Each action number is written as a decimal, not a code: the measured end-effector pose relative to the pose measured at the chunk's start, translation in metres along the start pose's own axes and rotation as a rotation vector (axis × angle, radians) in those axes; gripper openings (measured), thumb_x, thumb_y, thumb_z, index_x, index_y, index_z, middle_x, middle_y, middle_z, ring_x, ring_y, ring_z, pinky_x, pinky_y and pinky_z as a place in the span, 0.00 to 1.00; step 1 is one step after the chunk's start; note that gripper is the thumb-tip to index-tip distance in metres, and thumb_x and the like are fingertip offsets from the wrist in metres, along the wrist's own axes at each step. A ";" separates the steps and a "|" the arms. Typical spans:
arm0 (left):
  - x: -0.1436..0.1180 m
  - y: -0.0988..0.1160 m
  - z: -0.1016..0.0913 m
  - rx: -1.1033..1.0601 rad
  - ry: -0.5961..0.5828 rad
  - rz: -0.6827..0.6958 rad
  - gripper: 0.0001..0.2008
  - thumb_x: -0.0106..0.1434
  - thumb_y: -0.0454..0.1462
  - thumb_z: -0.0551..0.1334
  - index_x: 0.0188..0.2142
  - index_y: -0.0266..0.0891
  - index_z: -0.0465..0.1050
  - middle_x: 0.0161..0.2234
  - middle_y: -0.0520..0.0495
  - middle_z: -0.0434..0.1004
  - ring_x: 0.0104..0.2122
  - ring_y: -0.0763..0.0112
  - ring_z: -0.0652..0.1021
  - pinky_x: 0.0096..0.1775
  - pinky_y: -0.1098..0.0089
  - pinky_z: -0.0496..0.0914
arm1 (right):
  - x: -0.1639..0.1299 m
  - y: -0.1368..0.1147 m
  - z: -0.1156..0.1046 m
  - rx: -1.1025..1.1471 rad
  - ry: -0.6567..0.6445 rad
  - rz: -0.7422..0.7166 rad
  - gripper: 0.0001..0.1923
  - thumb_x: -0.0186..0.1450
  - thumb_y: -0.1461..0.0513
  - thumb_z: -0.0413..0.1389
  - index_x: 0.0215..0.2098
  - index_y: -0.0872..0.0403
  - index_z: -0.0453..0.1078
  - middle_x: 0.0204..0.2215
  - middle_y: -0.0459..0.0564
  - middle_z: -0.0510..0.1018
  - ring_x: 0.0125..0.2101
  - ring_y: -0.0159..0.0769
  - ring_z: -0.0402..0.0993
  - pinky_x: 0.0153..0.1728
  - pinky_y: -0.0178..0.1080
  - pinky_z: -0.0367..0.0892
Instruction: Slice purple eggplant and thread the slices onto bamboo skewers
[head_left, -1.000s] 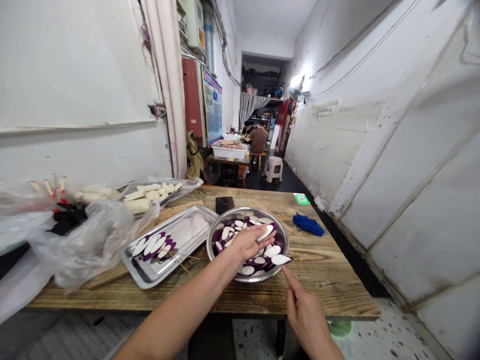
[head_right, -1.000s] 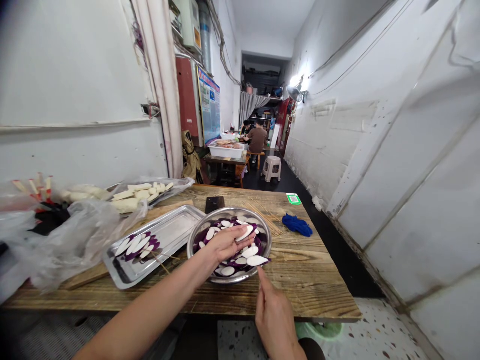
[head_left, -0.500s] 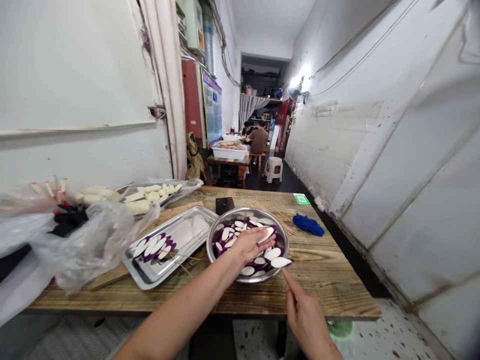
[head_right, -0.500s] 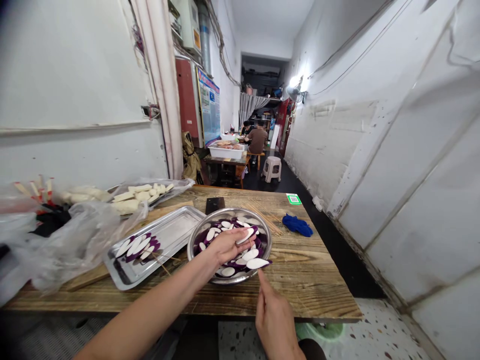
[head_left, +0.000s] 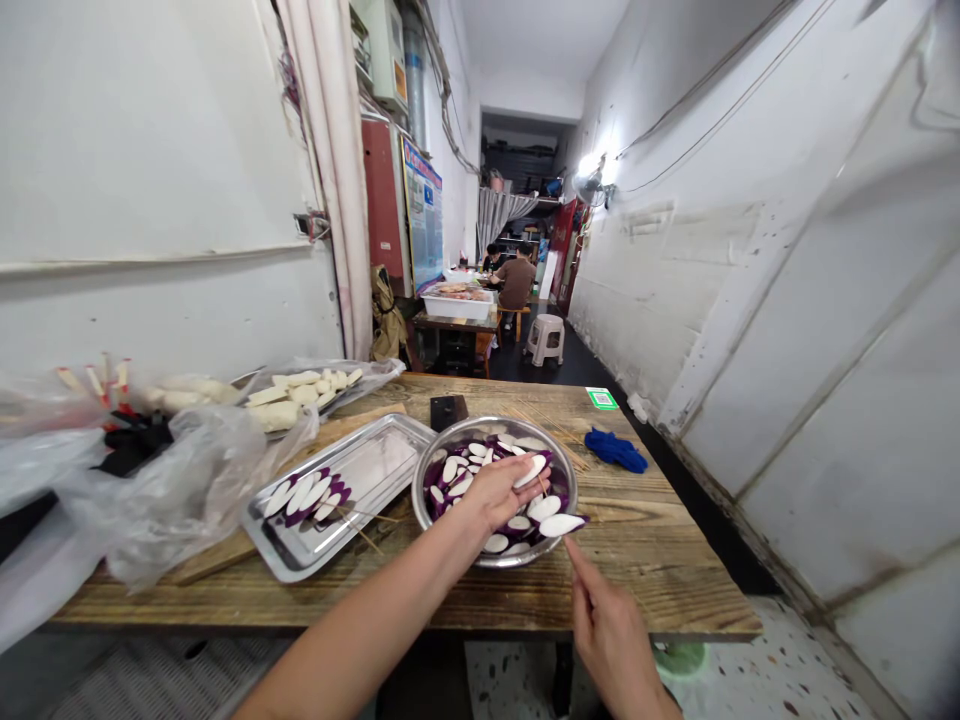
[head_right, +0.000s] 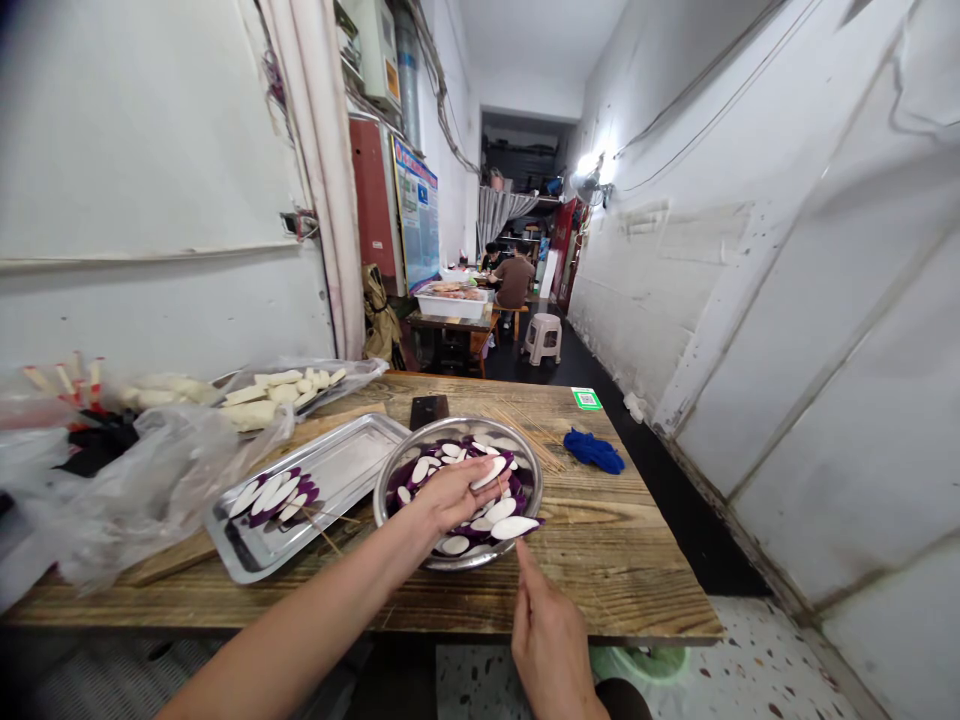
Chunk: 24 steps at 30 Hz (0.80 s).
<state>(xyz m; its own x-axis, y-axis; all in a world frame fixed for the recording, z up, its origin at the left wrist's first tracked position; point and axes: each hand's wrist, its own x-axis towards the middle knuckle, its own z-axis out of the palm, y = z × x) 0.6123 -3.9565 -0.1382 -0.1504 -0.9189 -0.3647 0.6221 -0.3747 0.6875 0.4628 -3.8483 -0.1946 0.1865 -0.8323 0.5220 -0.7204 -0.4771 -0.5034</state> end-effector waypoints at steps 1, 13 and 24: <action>0.000 -0.001 0.000 -0.004 0.000 0.008 0.09 0.54 0.24 0.58 0.36 0.28 0.68 0.34 0.37 0.74 0.35 0.61 0.76 0.39 0.62 0.72 | 0.000 0.000 0.000 0.000 -0.001 -0.001 0.23 0.64 0.63 0.37 0.51 0.67 0.62 0.29 0.60 0.78 0.25 0.38 0.76 0.26 0.34 0.69; -0.003 0.000 -0.001 -0.016 0.029 -0.004 0.08 0.53 0.25 0.59 0.35 0.28 0.67 0.35 0.36 0.74 0.36 0.60 0.76 0.39 0.62 0.72 | 0.001 0.001 0.006 -0.006 0.010 -0.013 0.22 0.64 0.63 0.37 0.52 0.66 0.61 0.29 0.60 0.78 0.25 0.36 0.75 0.26 0.33 0.68; -0.009 0.004 0.005 -0.015 0.055 -0.053 0.07 0.55 0.26 0.57 0.35 0.31 0.66 0.34 0.40 0.74 0.35 0.63 0.76 0.37 0.65 0.72 | 0.003 0.001 0.009 -0.057 0.014 -0.028 0.22 0.63 0.65 0.37 0.51 0.67 0.60 0.27 0.59 0.78 0.22 0.36 0.74 0.24 0.34 0.68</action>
<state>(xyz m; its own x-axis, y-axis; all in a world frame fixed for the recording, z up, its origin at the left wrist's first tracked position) 0.6123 -3.9501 -0.1283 -0.1414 -0.8897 -0.4341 0.6255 -0.4201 0.6574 0.4682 -3.8539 -0.1996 0.1982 -0.8148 0.5447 -0.7521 -0.4828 -0.4485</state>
